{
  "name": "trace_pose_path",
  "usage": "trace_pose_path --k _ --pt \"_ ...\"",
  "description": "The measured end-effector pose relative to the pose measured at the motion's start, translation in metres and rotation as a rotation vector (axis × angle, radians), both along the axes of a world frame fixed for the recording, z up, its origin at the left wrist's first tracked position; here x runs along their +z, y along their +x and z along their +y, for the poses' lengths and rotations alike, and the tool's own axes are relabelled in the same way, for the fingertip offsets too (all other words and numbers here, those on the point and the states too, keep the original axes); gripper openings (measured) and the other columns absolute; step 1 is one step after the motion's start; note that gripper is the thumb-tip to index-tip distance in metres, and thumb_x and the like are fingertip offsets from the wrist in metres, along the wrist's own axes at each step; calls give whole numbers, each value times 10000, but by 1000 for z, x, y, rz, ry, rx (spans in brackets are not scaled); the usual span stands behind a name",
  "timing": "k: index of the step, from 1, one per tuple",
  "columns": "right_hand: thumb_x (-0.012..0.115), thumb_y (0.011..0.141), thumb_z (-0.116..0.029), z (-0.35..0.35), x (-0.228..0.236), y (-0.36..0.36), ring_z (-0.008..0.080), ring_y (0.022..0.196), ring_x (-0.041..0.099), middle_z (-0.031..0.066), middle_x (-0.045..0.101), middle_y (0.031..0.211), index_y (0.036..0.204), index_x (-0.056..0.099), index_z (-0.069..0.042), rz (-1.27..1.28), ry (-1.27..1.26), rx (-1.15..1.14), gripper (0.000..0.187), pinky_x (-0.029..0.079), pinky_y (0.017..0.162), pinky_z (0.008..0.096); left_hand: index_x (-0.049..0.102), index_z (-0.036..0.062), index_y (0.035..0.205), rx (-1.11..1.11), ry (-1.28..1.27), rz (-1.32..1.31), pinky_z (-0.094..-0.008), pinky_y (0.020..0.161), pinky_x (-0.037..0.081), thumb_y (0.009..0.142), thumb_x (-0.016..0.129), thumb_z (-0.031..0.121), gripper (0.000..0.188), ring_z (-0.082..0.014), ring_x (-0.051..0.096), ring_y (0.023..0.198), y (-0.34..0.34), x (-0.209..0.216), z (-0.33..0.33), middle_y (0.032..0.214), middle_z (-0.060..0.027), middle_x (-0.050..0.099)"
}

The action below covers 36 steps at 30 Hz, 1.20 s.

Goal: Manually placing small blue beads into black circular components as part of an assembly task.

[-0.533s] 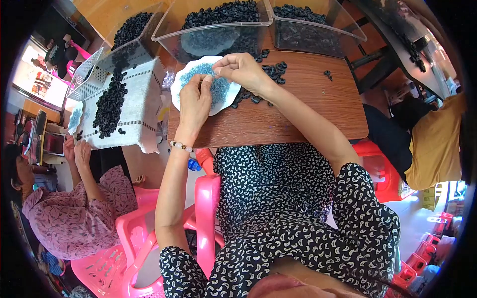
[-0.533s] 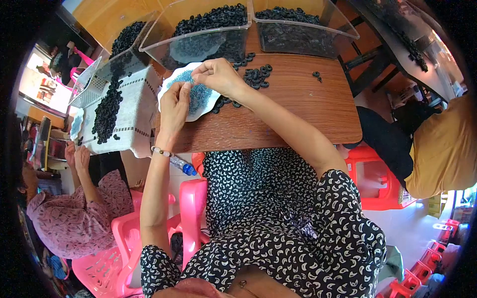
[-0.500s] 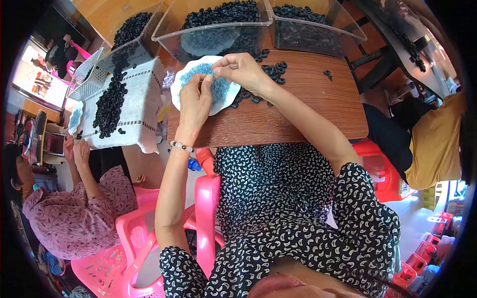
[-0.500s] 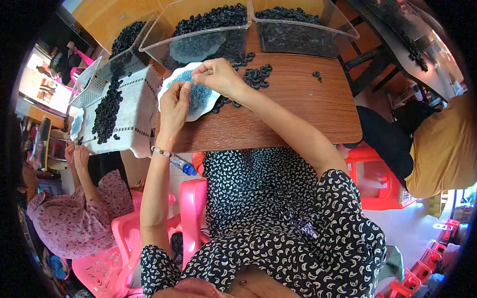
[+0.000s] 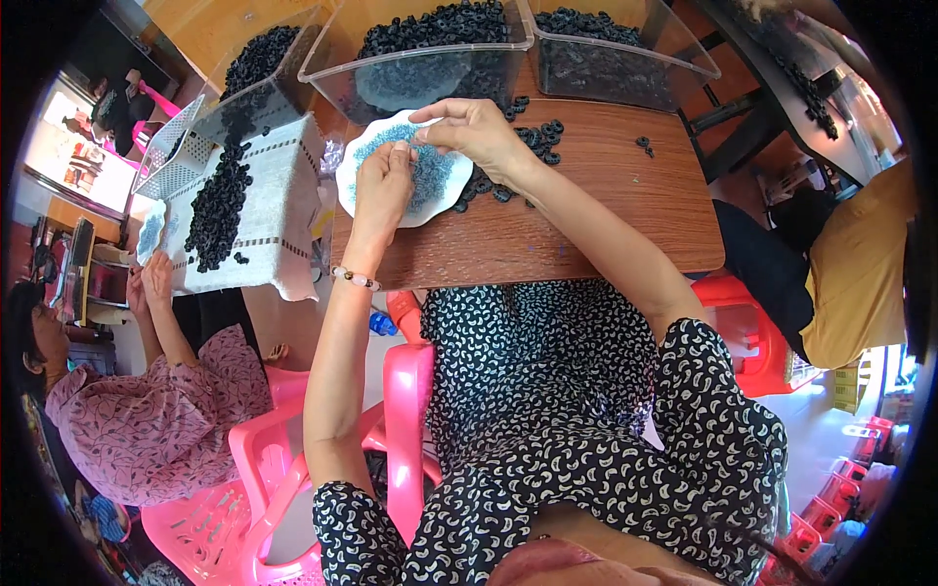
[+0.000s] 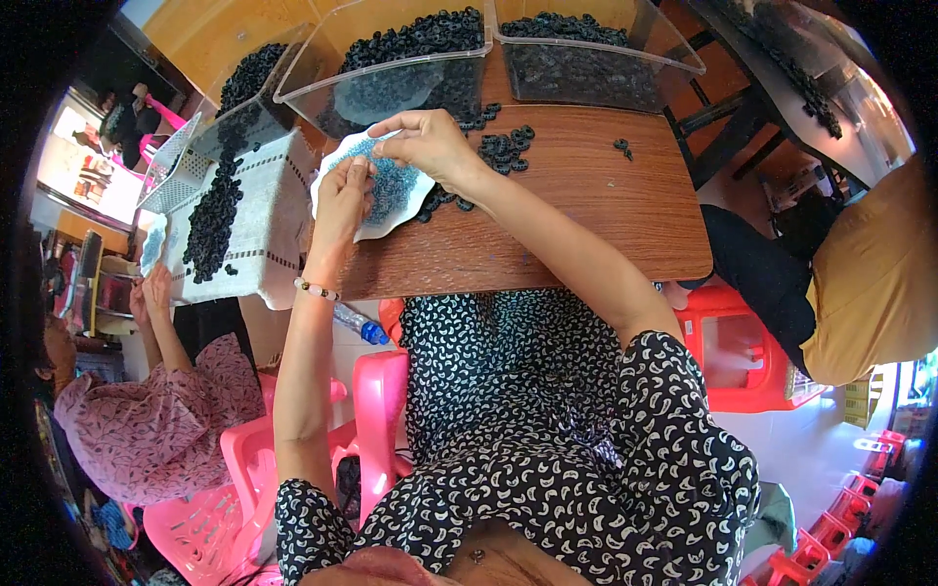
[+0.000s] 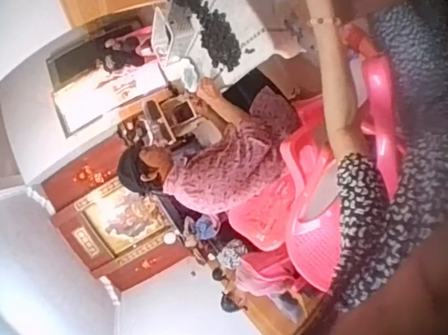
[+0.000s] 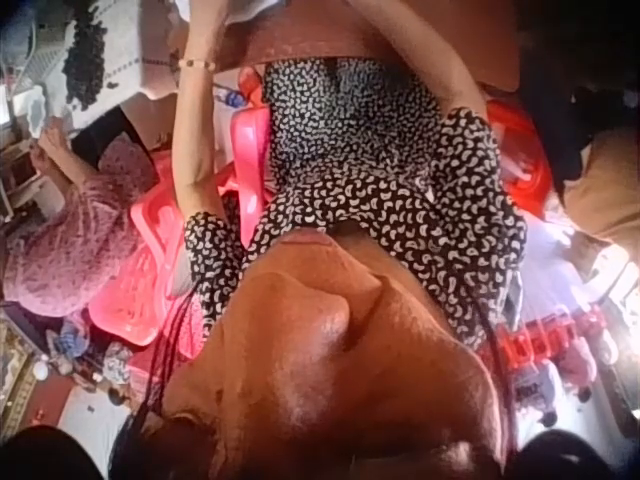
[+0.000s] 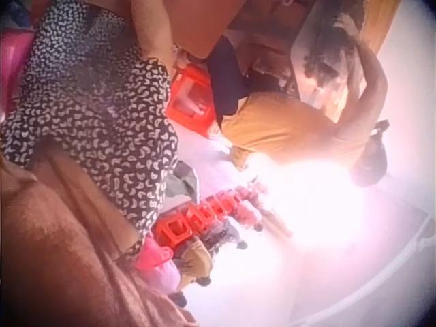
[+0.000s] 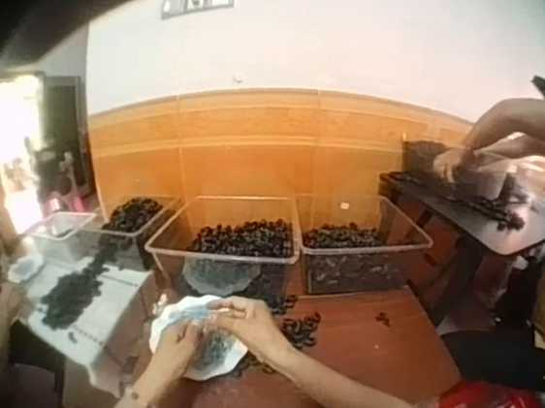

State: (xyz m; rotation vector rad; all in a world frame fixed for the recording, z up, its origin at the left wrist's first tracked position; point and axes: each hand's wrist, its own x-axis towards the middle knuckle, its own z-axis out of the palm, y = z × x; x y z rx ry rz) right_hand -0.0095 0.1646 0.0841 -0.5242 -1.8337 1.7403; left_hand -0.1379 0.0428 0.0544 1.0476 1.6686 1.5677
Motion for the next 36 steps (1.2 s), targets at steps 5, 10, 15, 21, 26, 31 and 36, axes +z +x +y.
trace_pose_path --k 5,10,15,21,26,31,36 --pt "749 877 -103 7 -3 -5 95 879 693 102 754 1004 1182 691 27 38 -28 -25 337 537 725 211 561 87 907 -59 -12 -336 -207 453 315 1065 468 252 247 -41 443 542 -9 5 -4 682 62 460" --pt "774 859 -115 12 -7 -4 110 878 700 108 757 995 1153 706 32 -132 127 -53 335 550 752 245 557 78 920 -49 20 -304 -213 453 355 1069 453 254 253 -62 487 542 -7 9 1 690 42 467" --pt "779 870 -199 13 -8 -3 102 850 688 68 752 928 1040 751 14 -182 353 -89 274 547 787 267 547 56 950 -67 74 -360 -233 484 445 1085 425 246 262 -98 562 573 -7 12 4 717 19 481" --pt "771 889 -234 1 5 -6 95 851 683 58 749 917 1022 744 8 -70 92 -21 277 537 782 259 549 49 968 -107 74 -406 -233 537 498 1095 418 251 272 -111 590 621 -12 12 8 761 7 501" --pt "740 916 -229 8 3 -6 78 840 671 41 748 913 1014 739 -3 -33 314 -15 246 530 781 250 555 65 1000 -182 77 -395 -216 531 439 1095 442 270 253 -88 551 638 -8 14 11 801 12 507" --pt "709 924 -193 8 6 -2 72 830 663 40 745 909 1010 733 -6 -67 318 -60 207 522 758 236 582 73 1064 -251 60 -477 -178 471 331 1084 487 282 231 -61 477 592 -6 20 8 825 12 533" --pt "666 938 -213 11 8 9 62 784 632 34 727 911 1002 726 -33 25 190 -114 201 493 677 216 607 40 1171 -233 148 -531 -169 478 291 1068 538 257 250 -39 424 593 -7 16 6 871 7 570"
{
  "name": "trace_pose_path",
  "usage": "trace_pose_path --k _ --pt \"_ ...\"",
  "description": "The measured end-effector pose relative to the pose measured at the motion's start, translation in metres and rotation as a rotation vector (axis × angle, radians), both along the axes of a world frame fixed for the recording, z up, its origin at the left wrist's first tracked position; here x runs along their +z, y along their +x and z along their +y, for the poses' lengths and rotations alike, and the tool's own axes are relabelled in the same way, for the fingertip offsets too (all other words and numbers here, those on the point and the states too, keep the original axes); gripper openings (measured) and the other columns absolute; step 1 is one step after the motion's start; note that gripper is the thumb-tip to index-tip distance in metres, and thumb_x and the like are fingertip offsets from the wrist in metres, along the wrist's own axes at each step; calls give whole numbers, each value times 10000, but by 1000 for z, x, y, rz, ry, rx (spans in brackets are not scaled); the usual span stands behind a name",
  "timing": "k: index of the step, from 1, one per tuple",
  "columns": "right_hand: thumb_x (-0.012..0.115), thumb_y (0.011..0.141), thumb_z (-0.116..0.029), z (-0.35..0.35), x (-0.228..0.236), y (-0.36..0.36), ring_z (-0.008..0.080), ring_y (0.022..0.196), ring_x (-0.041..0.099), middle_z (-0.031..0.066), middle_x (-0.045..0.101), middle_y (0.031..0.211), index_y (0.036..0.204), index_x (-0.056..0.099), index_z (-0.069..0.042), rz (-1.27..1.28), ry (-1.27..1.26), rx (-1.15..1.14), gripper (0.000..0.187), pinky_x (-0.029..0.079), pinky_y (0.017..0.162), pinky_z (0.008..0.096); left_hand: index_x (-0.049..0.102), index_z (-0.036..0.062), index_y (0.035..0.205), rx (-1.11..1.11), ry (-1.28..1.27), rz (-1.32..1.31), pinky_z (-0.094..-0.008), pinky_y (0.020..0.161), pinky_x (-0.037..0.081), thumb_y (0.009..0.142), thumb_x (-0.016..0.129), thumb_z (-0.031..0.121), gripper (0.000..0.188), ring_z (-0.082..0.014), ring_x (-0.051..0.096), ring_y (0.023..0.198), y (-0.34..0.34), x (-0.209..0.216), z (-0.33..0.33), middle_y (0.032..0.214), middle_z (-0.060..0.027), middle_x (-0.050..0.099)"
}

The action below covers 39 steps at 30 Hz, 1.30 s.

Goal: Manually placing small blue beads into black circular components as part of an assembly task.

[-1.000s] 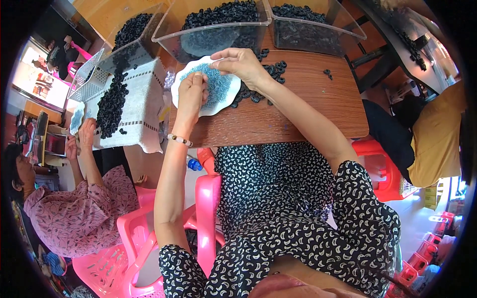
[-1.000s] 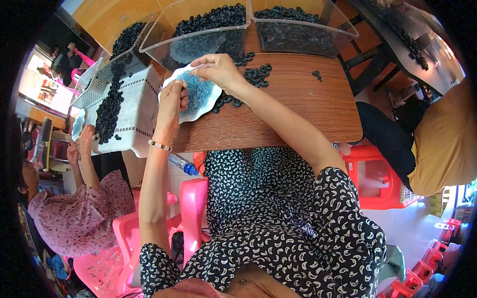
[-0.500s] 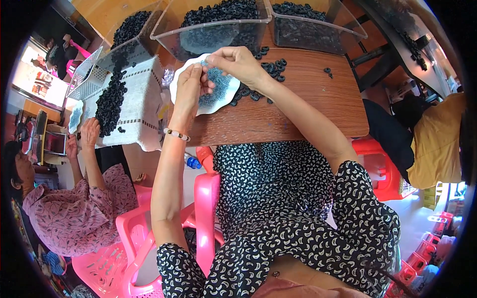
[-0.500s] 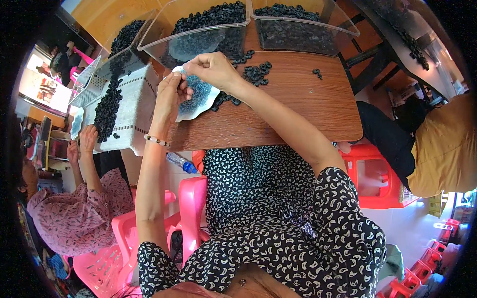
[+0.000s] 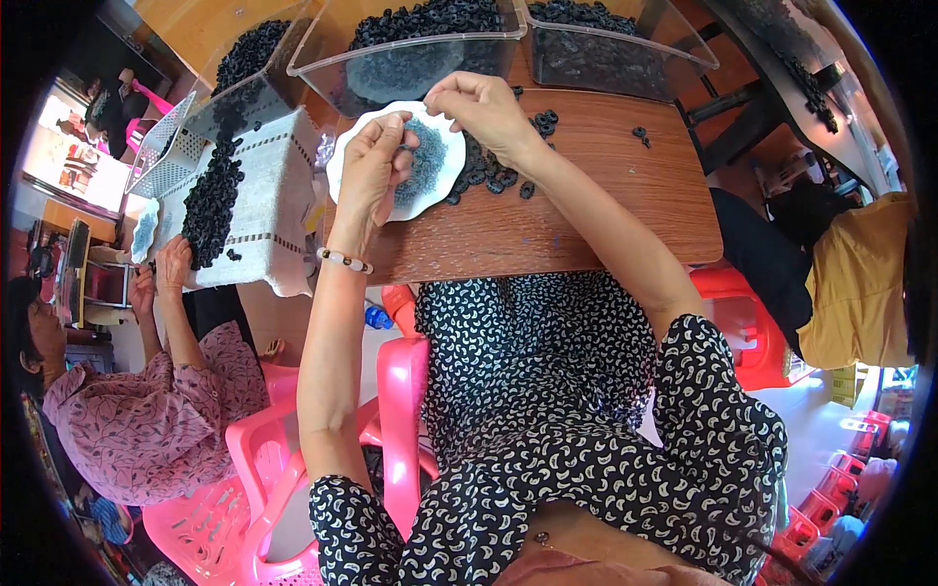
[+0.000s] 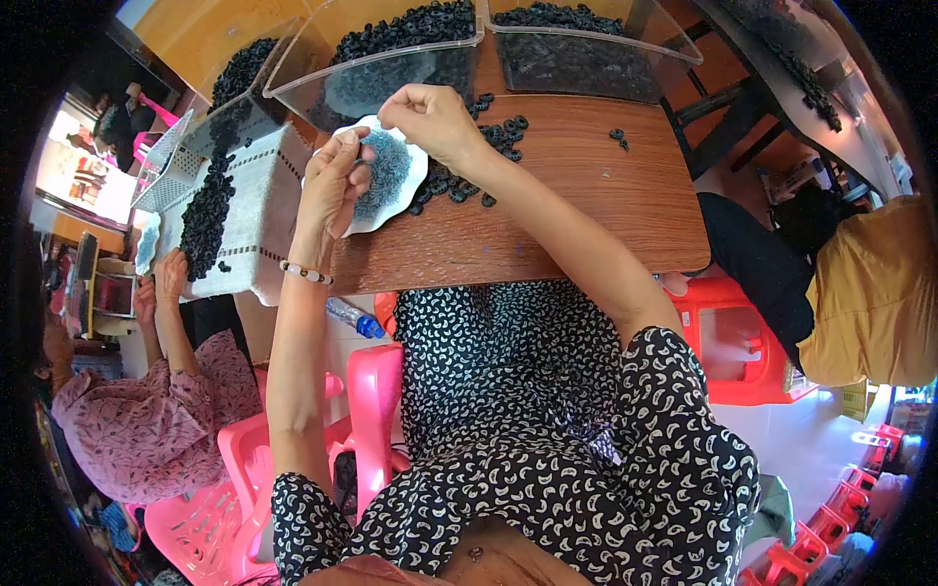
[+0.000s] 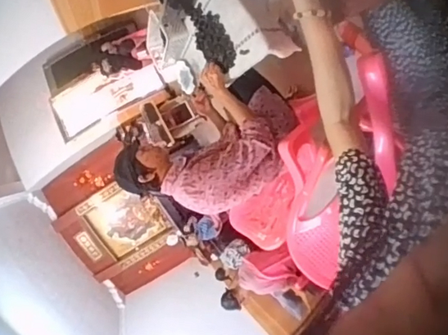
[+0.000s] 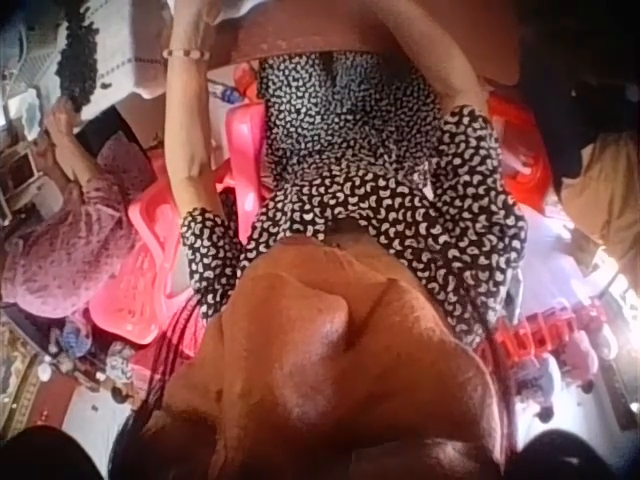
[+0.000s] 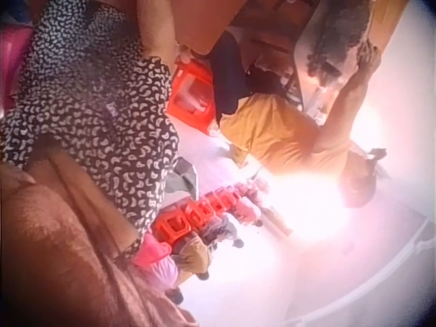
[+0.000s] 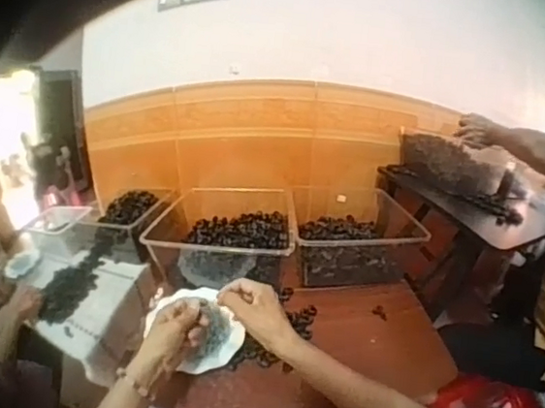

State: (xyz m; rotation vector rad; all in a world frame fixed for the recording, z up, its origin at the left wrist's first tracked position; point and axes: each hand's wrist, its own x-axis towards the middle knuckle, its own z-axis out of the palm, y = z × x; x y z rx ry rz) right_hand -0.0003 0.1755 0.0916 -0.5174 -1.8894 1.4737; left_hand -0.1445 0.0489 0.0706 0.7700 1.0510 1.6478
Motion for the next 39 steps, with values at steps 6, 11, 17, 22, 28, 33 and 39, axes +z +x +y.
trace_pose_path --k 6,11,17,22,28,33,39 --pt "648 965 -215 -13 6 39 47 720 568 24 705 888 1001 708 -30 -14 -95 4 198 476 645 201 583 -78 1304 86 53 -240 -192 647 421 1058 543 180 358 -59 483 775 20 6 -15 968 -21 585" --pt "628 963 -171 -38 8 84 60 755 569 33 692 900 1002 691 -14 -54 -105 4 174 469 683 221 505 -62 1411 77 42 -189 -242 782 545 1049 539 108 402 -107 620 866 71 4 -39 1124 -123 679" --pt "663 954 -124 -68 1 132 70 845 651 38 718 930 1022 688 18 -59 -33 35 160 519 743 236 591 -57 1339 15 42 -33 -230 726 563 1005 626 112 376 -113 677 841 118 -21 -60 1166 -149 718" --pt "665 958 -109 -82 -3 157 56 866 650 41 713 946 1047 697 10 -78 -45 -3 152 527 747 213 658 12 1302 -3 1 -83 -219 688 555 977 672 110 340 -98 670 782 141 -42 -62 1077 -112 740" --pt "643 970 -71 -92 -11 166 74 801 661 43 702 894 1058 693 13 -6 -173 -43 132 553 710 235 636 4 1328 -10 74 68 -228 677 545 1010 629 127 342 -99 654 761 160 -39 -64 1000 -90 733" --pt "637 976 -56 -98 -6 166 84 779 669 40 696 851 1037 695 11 5 -260 22 107 544 640 214 654 -5 1296 39 147 150 -223 679 530 1018 620 131 312 -98 645 763 167 -46 -69 945 -68 722" --pt "715 905 -73 -93 -17 166 109 701 621 40 687 830 1046 718 -36 -104 174 -49 146 505 601 255 661 -10 1285 21 143 113 -203 662 515 1012 634 143 314 -82 619 740 163 -53 -70 926 -61 719"
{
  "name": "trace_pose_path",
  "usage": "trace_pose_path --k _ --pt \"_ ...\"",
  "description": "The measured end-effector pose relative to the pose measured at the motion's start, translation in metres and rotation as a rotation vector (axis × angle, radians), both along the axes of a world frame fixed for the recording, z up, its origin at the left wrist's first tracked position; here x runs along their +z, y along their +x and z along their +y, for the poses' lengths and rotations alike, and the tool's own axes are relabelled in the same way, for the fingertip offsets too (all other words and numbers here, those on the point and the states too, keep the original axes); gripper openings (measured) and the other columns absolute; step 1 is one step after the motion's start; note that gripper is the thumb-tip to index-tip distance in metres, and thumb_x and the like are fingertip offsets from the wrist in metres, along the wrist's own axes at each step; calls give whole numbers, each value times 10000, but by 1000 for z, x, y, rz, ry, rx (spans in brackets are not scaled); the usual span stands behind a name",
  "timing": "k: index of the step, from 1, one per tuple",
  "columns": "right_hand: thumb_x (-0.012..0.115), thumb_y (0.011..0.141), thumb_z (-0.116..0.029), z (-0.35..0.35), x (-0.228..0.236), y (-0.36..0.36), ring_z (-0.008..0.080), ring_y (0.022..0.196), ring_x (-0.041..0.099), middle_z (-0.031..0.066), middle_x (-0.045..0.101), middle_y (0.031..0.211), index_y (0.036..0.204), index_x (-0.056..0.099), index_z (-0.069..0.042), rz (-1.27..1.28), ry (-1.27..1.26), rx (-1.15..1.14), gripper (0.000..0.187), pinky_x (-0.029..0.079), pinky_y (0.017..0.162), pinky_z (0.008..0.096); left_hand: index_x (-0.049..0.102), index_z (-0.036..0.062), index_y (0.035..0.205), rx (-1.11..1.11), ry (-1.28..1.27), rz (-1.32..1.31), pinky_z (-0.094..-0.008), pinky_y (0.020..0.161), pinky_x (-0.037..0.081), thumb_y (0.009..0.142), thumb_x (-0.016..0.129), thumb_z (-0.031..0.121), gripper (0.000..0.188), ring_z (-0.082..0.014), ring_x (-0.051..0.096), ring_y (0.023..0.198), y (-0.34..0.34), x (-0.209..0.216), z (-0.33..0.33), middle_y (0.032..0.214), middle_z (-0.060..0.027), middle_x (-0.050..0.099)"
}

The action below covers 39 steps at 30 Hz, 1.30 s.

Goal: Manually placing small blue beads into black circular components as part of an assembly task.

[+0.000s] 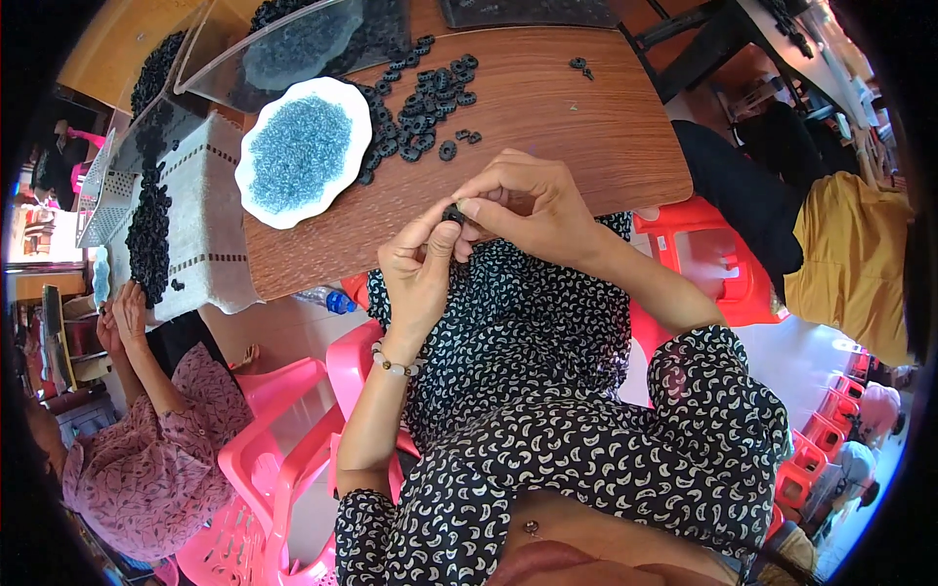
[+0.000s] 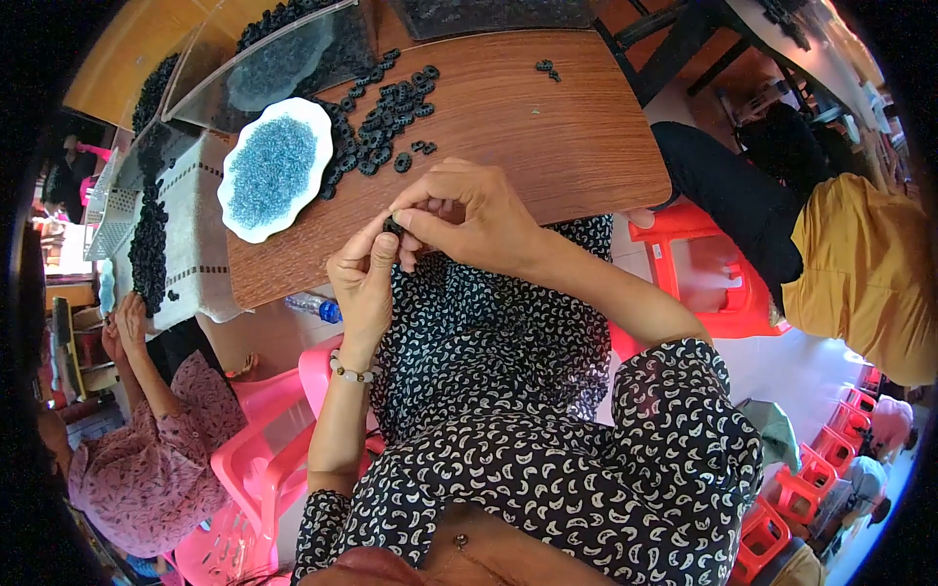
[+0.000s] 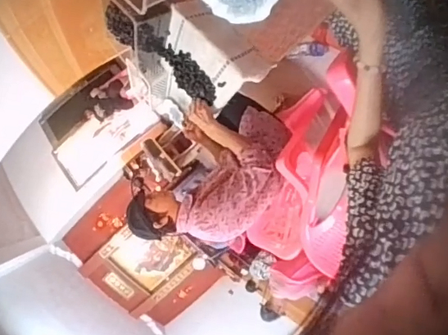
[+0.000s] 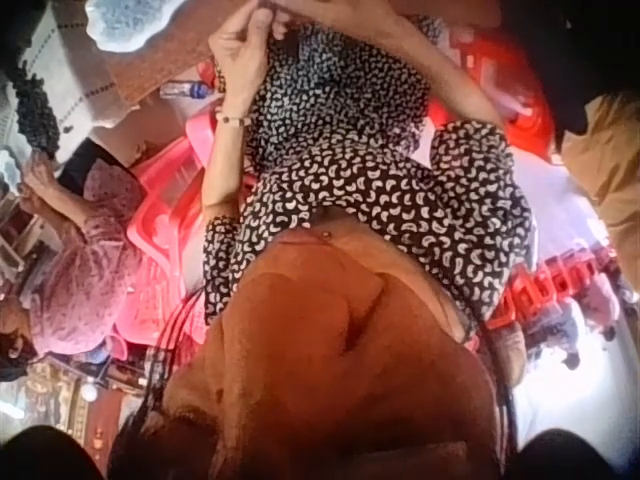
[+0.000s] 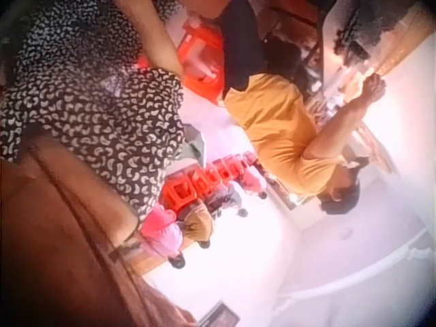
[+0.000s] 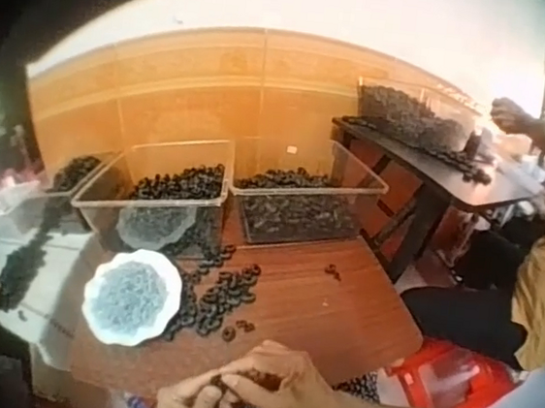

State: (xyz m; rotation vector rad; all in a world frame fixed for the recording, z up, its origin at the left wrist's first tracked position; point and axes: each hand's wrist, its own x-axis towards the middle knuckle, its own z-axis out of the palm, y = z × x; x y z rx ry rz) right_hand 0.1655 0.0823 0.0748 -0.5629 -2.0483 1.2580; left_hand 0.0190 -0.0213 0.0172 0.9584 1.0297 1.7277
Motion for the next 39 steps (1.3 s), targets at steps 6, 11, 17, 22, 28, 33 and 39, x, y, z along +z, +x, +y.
trace_pose_path --k 6,11,17,22,28,33,39 --pt "781 775 -73 7 6 2 225 781 615 35 662 880 1086 742 -67 -85 820 6 314 526 664 317 655 7 1310 22 -51 48 -195 658 504 1011 640 172 341 -68 608 741 -1 -3 -3 925 -44 709" --pt "796 759 -83 8 4 2 217 767 607 23 663 862 1075 740 -63 -110 827 40 322 527 670 320 639 6 1330 -18 -91 95 -201 662 495 1026 618 189 356 -65 587 744 -4 -2 -3 928 -34 698" --pt "787 801 -103 17 3 6 214 780 613 49 667 836 1042 749 -71 -39 547 100 245 512 692 327 617 10 1358 -206 -116 -49 -204 678 490 1027 620 221 392 -66 580 749 -11 2 -2 902 -22 682" --pt "770 842 -138 19 6 4 219 794 623 64 677 829 1010 751 -79 -5 407 107 179 501 683 332 621 12 1353 -250 -88 -135 -204 685 491 1015 641 243 410 -68 584 740 -12 -9 -2 886 -17 682" --pt "734 875 -170 43 9 7 258 799 655 94 711 817 1011 734 -52 -310 331 -185 180 518 759 362 628 29 1349 -175 -109 7 -184 664 489 1013 642 211 382 -45 584 726 -9 2 0 878 -10 689" --pt "721 891 -172 71 -13 3 270 862 614 102 681 911 1056 741 -61 -405 608 -243 201 503 792 378 626 34 1348 -85 -118 62 -181 666 500 1025 620 178 354 -39 593 731 -4 1 -2 900 -30 709" --pt "725 876 -185 74 -21 -6 313 932 592 107 680 942 1016 739 -65 -455 626 -267 185 481 854 413 645 33 1323 -65 -81 39 -191 675 507 1014 632 150 331 -55 602 739 -1 0 -1 916 -38 703"
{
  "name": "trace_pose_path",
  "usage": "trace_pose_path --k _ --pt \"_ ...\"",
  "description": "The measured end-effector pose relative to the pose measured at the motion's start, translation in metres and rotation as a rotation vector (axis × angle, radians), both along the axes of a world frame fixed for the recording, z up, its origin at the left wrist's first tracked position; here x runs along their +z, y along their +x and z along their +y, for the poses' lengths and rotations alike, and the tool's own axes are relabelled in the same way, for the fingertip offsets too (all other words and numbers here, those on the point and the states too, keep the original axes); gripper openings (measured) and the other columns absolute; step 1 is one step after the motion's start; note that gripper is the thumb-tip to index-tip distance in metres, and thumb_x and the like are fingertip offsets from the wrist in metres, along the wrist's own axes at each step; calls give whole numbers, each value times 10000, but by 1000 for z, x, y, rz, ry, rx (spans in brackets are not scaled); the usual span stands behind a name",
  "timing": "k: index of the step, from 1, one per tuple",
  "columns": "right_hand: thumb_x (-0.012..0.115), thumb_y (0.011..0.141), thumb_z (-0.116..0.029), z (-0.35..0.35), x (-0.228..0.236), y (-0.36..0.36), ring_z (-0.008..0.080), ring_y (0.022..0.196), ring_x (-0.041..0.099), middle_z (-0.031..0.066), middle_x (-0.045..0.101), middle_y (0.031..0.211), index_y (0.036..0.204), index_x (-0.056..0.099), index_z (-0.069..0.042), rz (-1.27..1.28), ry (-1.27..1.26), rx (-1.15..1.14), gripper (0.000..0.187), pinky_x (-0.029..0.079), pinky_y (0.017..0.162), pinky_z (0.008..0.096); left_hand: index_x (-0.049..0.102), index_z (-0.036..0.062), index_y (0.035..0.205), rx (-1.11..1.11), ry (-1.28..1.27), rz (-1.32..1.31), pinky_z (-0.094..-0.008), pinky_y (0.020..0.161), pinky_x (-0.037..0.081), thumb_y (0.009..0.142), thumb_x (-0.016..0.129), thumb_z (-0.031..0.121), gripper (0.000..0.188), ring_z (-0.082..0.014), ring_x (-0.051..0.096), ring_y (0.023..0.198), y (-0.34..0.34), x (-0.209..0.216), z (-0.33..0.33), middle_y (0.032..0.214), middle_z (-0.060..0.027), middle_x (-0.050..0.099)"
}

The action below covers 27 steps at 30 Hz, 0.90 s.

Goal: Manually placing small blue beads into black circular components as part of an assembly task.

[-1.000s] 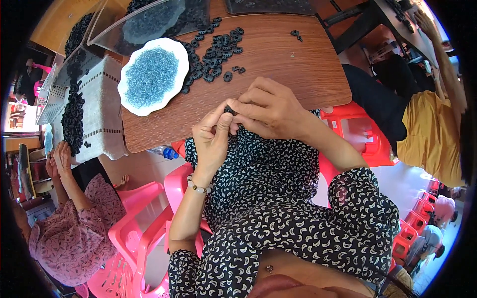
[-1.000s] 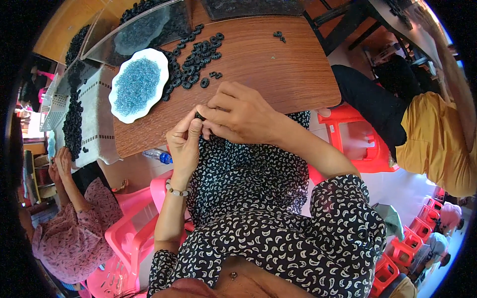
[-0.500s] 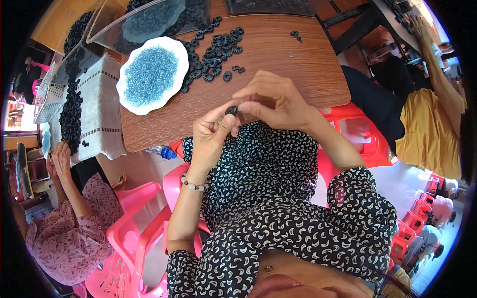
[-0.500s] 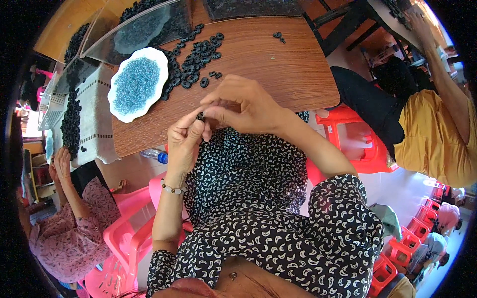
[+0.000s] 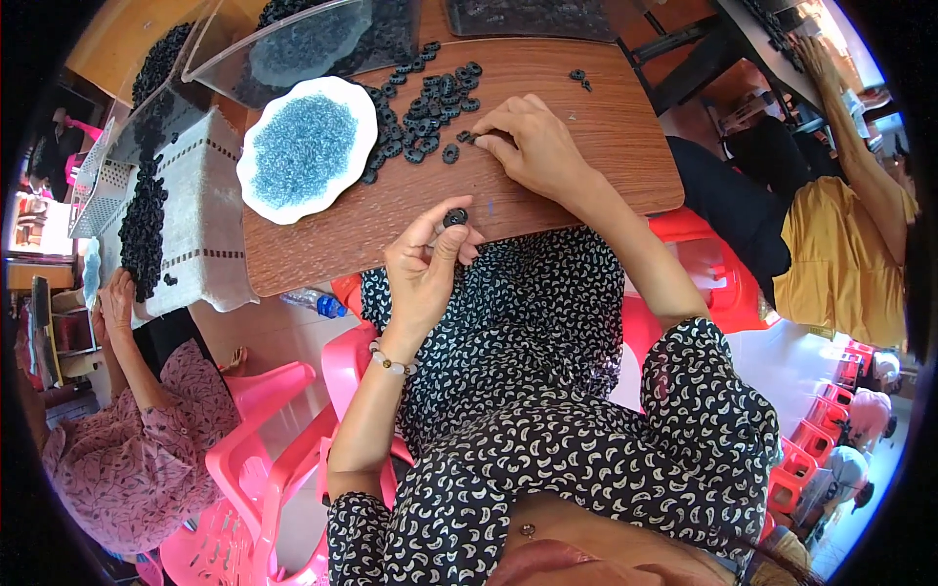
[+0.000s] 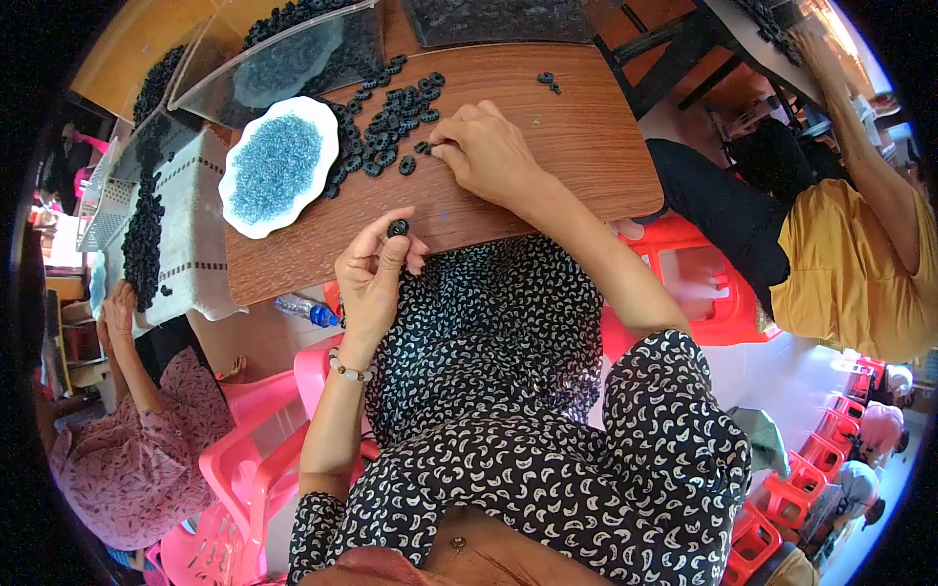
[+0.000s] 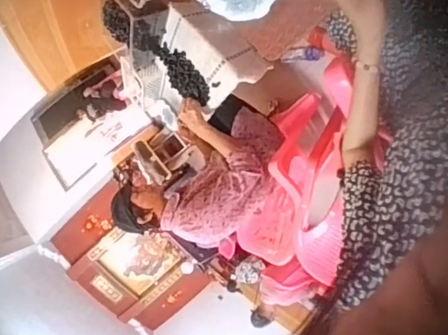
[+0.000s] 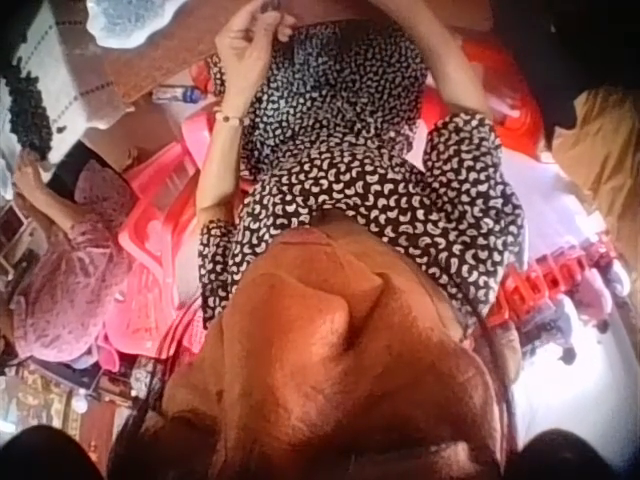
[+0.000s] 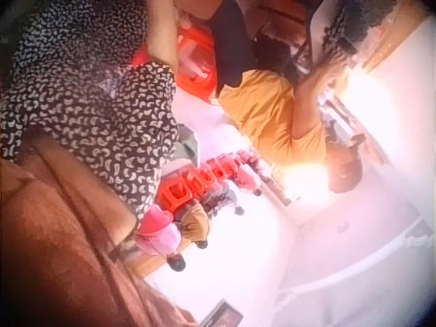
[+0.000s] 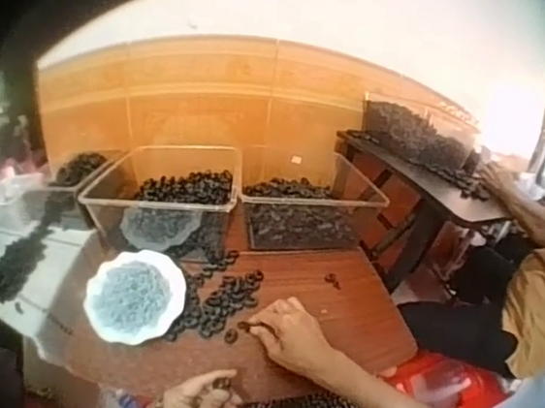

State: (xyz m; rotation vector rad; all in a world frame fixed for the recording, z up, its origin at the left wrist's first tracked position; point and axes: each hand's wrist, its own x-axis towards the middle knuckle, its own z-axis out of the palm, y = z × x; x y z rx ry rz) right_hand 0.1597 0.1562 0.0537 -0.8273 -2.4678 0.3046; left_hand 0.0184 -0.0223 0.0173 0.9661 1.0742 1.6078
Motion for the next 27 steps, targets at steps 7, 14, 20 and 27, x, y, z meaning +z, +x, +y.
trace_pose_path --k 7,14,20,27 --pt "721 908 -130 -17 20 2 104 737 610 29 678 817 975 709 -10 96 -504 -13 137 484 680 258 651 12 1314 52 60 112 -194 683 502 1004 641 135 333 -61 600 756 -4 1 1 943 -37 656" --pt "741 909 -173 -54 50 12 42 770 621 7 714 859 935 714 5 274 -1024 231 182 505 681 231 656 17 1312 104 25 123 -196 681 506 998 648 122 331 -65 607 747 -5 5 -1 943 -46 686" --pt "716 924 -80 -59 55 14 79 892 684 31 718 910 996 690 28 146 -1088 222 132 563 793 235 687 11 1249 91 27 93 -201 679 503 989 654 97 276 -72 610 745 -5 3 0 924 -41 680" --pt "710 853 -167 -60 54 13 58 659 624 30 703 725 876 711 12 93 -937 226 181 491 608 243 693 12 1223 84 116 287 -212 686 492 981 648 65 251 -92 608 759 -6 3 1 898 -38 639"
